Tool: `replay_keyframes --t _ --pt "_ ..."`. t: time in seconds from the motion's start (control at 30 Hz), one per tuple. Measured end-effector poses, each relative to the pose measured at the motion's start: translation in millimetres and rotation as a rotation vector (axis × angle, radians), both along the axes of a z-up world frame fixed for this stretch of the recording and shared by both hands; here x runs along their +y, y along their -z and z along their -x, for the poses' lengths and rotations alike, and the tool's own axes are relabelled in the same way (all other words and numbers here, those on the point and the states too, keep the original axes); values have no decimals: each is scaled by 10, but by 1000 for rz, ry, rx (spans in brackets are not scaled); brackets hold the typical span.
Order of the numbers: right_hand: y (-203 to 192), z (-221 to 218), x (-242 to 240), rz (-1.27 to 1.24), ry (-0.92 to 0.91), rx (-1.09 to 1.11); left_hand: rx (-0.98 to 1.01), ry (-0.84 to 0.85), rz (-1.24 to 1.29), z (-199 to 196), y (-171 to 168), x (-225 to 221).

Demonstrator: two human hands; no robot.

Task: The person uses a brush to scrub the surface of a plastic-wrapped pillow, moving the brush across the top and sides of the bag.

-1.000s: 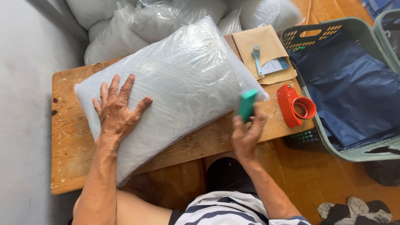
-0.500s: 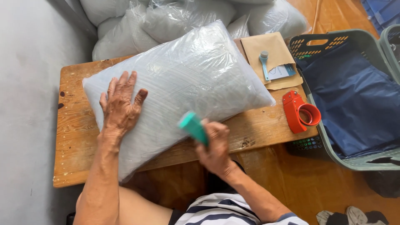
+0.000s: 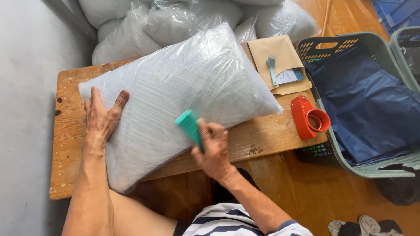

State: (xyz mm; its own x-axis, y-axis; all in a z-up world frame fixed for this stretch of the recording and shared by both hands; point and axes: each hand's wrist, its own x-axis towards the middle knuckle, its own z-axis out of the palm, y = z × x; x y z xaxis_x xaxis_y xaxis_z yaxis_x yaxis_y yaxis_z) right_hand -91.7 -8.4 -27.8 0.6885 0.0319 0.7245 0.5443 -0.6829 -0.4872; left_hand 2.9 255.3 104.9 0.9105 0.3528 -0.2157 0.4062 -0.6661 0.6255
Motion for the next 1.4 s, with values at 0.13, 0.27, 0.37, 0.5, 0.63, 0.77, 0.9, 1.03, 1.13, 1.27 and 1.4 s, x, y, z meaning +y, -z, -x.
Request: replay_keyframes --t 0.13,0.27,0.37,0.5,0.63,0.77,0.9,1.03,1.13,1.27,1.4 --pt "42 182 51 127 -239 -24 -3 18 -4 18 17 24" --pt "0 -203 -674 -135 132 41 -71 27 15 107 18 -21" --pt "-131 -550 -1148 -212 368 136 -105 18 22 146 34 -61" --pt "-251 -569 -635 52 302 39 -128 24 18 203 -30 -162" --pt "-310 2 265 246 -17 -115 -133 9 30 269 -7 -132" --pt "-324 -203 -112 155 -7 -76 -140 33 10 312 100 -52" --pt "-153 -1034 -1343 125 479 -51 -190 49 8 367 173 -45" --pt "129 -1329 -1484 -12 526 237 -220 25 10 426 258 -69" --pt "-186 -889 -539 73 282 -58 -229 21 3 416 353 -67" --pt "-318 -171 511 309 -96 -201 -239 9 20 385 453 3" --pt "-527 -300 188 343 -134 -231 -247 2 6 386 553 49"
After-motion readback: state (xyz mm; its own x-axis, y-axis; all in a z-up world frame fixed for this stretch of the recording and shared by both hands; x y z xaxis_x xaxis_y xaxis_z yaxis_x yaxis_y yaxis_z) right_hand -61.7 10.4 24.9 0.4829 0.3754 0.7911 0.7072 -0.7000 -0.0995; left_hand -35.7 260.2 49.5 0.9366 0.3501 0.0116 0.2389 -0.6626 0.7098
